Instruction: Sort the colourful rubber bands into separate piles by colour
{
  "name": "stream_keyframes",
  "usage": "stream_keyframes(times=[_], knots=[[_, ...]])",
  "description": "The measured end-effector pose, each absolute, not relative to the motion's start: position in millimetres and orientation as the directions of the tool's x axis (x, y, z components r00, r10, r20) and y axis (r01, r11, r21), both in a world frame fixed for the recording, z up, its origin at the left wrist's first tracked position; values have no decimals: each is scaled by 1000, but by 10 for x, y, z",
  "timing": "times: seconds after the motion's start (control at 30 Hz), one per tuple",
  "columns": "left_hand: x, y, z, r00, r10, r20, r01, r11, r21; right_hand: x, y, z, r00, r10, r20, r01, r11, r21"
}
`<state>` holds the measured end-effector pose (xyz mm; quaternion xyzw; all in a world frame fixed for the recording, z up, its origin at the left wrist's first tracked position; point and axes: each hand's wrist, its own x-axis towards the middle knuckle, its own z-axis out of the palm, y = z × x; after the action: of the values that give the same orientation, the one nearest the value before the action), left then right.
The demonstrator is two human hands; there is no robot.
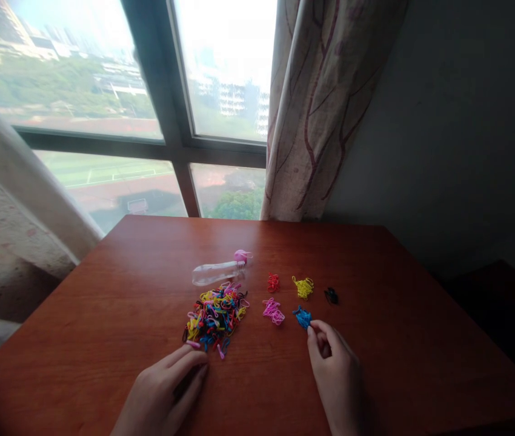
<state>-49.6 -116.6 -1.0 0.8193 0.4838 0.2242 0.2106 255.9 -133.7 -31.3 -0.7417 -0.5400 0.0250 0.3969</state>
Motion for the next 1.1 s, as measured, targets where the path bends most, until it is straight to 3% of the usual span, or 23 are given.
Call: stream_keyframes(times=[0.23,0.43,0.67,1.1], knots=[[-496,-1159,5,424,892,157,708,-435,556,1913,-1425,-305,116,915,386,779,157,-607],[-461,-1171,5,405,905,128,756,-411,510,1623,-1418,-283,-78,937,341,806,260,-532],[-273,-1177,18,336,938,80,860,-341,379,1647,-1385,-272,-49,959,279,776,212,-594],[-193,-1179,-49,331,929,165,854,-370,366,1636,-1387,-239,-52,966,252,772,199,-604]])
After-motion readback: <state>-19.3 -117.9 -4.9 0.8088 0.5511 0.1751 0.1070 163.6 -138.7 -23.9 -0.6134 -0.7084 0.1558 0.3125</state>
